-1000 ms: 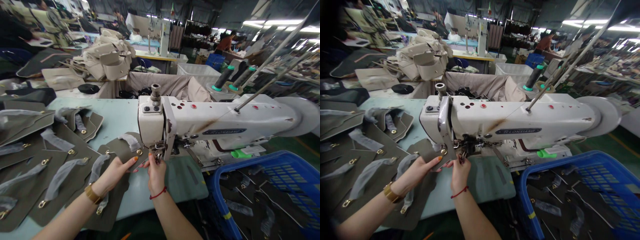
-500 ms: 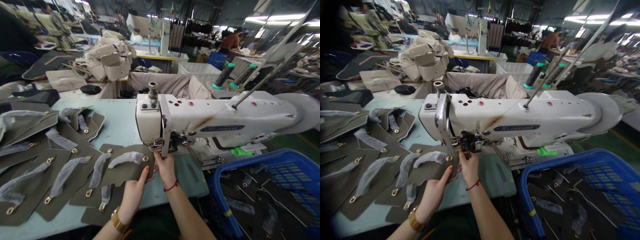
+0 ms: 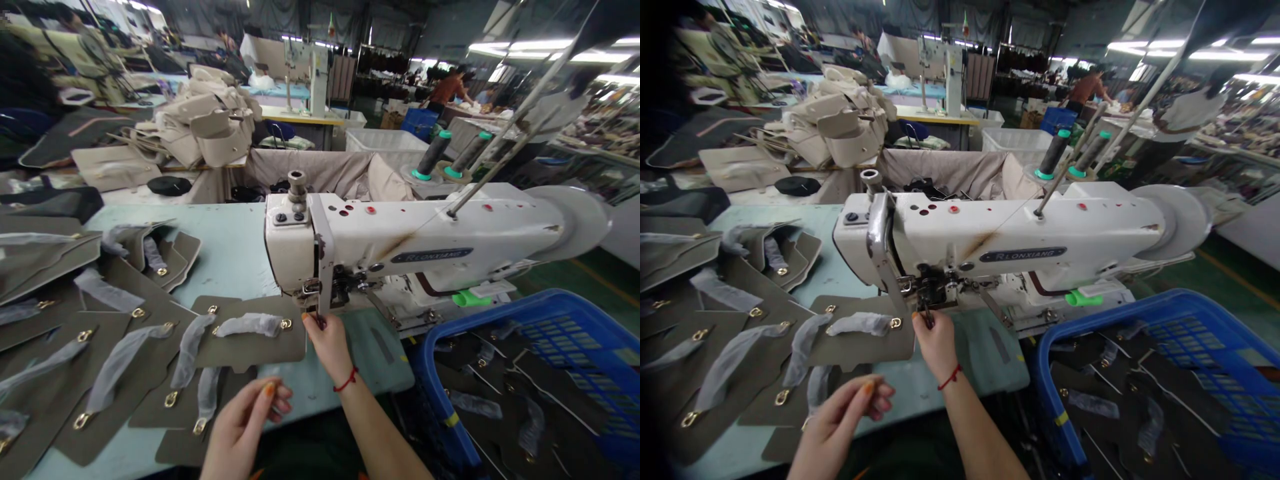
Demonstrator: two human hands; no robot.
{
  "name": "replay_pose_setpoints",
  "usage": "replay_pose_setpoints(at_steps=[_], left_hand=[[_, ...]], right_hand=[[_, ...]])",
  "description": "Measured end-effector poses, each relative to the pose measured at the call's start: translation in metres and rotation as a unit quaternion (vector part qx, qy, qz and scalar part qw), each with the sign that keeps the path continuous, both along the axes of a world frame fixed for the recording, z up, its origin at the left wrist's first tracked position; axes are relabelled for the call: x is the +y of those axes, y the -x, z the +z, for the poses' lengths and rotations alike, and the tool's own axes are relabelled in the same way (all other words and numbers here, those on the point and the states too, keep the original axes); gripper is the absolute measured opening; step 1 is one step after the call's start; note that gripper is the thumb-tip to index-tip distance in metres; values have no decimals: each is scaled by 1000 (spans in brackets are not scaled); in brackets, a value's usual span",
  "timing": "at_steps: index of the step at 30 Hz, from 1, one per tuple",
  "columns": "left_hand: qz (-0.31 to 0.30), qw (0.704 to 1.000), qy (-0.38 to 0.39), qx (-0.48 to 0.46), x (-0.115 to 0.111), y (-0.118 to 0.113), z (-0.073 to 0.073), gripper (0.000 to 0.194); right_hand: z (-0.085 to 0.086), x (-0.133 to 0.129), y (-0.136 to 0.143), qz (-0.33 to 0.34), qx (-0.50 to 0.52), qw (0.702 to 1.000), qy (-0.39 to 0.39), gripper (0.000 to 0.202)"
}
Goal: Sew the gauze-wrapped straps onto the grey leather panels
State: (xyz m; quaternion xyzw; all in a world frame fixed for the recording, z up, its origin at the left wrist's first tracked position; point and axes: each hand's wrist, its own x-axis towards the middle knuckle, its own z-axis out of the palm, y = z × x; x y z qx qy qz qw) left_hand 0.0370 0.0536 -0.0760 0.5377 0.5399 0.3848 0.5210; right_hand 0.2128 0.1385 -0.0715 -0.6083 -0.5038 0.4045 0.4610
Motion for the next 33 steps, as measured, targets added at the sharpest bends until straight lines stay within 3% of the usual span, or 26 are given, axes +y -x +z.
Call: replay_pose_setpoints(at_steps=[2,5,8,11,13,15,19,25,33], left_hand=[[13,976,-156,152,5,25,-2,30],[-59,901,-282,323,40,41,-7,50],[-125,845,-327,405,87,31,-8,66],[-175,814,-358,422,122,18,2,65],[-225,805,-364,412,133,14,13,59],[-249,801,-362,406,136,14,22,54],[-217,789,-370,440,129,12,32,52],[-212,759,-364,496,119,2,40,52],[-190,754,-370,508,115,-3,40,51]], right_hand=[[1,-4,2,3,-11,1000,-11,38],[2,-10,7,-1,-41,999,-31,38],[1,-11,12,-8,-38,998,-45,35],[-5,-8,16,-21,22,999,-34,33],[-10,-5,18,-31,41,998,-26,33],[-14,-4,18,-36,50,998,-19,34],[-16,-2,14,-34,80,996,4,36],[-15,-1,10,-23,93,995,37,40],[-20,1,8,-28,143,989,32,37]])
